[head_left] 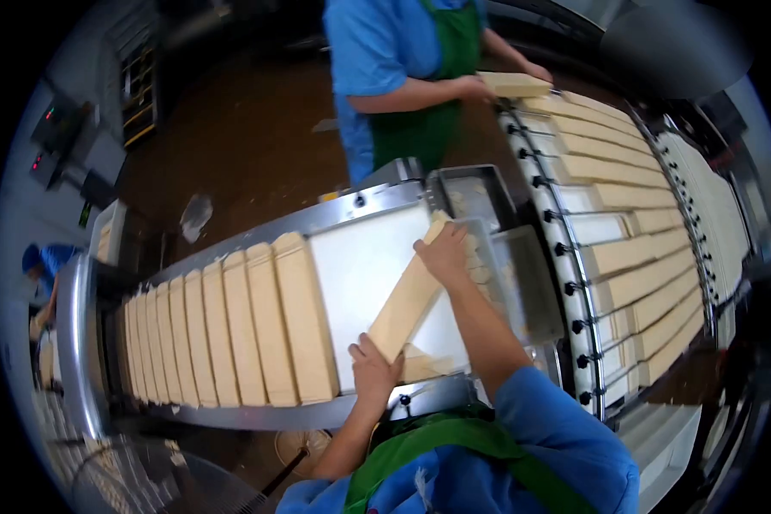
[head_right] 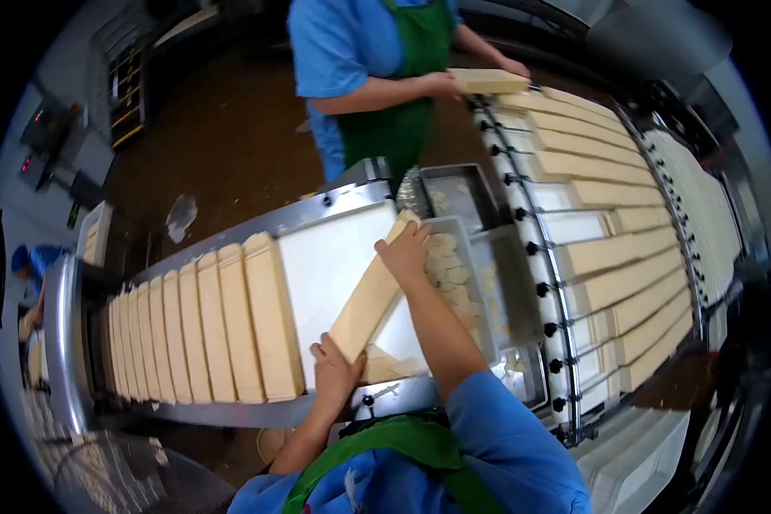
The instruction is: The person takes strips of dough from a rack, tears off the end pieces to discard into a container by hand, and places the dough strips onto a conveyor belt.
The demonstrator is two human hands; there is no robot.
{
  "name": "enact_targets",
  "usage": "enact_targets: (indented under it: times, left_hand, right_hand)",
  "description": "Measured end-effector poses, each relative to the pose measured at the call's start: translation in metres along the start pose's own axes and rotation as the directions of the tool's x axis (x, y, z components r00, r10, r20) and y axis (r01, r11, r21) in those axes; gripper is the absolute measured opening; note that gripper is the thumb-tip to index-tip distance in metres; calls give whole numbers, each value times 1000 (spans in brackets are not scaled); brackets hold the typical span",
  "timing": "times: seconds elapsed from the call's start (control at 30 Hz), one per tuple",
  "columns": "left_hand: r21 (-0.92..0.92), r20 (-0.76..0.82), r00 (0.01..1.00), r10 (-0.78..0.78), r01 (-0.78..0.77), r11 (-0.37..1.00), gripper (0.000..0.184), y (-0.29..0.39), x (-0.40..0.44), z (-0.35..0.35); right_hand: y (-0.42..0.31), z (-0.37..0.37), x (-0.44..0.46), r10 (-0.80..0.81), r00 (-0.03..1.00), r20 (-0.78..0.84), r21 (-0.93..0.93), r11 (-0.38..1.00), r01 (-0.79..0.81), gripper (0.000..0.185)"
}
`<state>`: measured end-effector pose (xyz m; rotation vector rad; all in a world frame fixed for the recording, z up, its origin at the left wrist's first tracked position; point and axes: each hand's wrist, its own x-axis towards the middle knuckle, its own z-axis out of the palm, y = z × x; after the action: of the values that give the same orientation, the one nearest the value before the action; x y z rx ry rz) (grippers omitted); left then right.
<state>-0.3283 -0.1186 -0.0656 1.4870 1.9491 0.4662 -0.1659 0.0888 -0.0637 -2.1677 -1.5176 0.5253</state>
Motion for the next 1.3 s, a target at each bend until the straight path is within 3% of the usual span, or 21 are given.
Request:
enact_targets:
  times: [0.13,0.2,0.27,0.37,0.47,0.57,0.63,0.67,0.73,0.8,0.87,0.93,0.97,1.1,1.17,1.3]
  left_hand:
    - [-44,-218,960,175,-188,981,76,47,12,19]
    - [-49,-269,907,323,-348,936,74,74,22,34]
    - [-98,-261,891,371,-406,908,77,114,24,45]
    - [-201,-261,831,491,-544,815,80,167,33,64]
    - [-198,-290,737,611,-671,715,78,220,46,85]
    - [-174,-270,681,681,-730,661,76,271,61,98]
    - [-130,-249,622,742,-781,611,77,299,70,103]
    - [-121,-254,617,745,-784,609,77,309,78,108]
    - [-225,-93,598,796,-792,568,76,318,105,121]
    - [-293,-58,548,834,-808,511,75,327,120,136]
    - [-541,181,676,715,-538,646,74,340,120,143]
    - [-520,169,658,734,-573,634,74,339,122,156]
    - [-552,171,672,720,-540,635,72,339,122,161]
    - [-562,218,725,653,-454,692,71,349,122,169]
    - [-539,229,743,629,-442,717,71,352,124,175]
    - [-564,246,688,682,-471,678,70,361,134,203]
  right_hand:
    - [56,-62,3,233,963,-137,301,936,-183,76]
    - [88,-105,5,301,929,-217,300,926,-230,72]
    - [119,-147,10,294,889,-352,392,908,-145,70]
    - [172,-202,34,330,839,-432,403,903,-148,71]
    - [212,-250,58,420,819,-392,482,852,-207,75]
    - [252,-278,92,463,776,-428,417,863,-284,76]
    - [271,-302,105,494,826,-271,250,865,-435,69]
    - [285,-309,114,489,829,-270,258,867,-427,69]
    - [326,-310,138,393,904,-171,-210,881,-423,65]
    - [360,-308,159,378,901,-213,-222,879,-421,64]
    - [377,-312,175,366,896,-253,-224,878,-422,63]
    - [386,-321,185,400,888,-226,-223,866,-447,61]
    - [390,-326,189,423,896,-132,-236,865,-443,60]
    - [393,-332,191,368,928,-64,-154,915,-373,59]
    - [402,-324,199,396,887,-236,-190,877,-442,58]
    - [416,-324,209,391,852,-349,-196,858,-474,56]
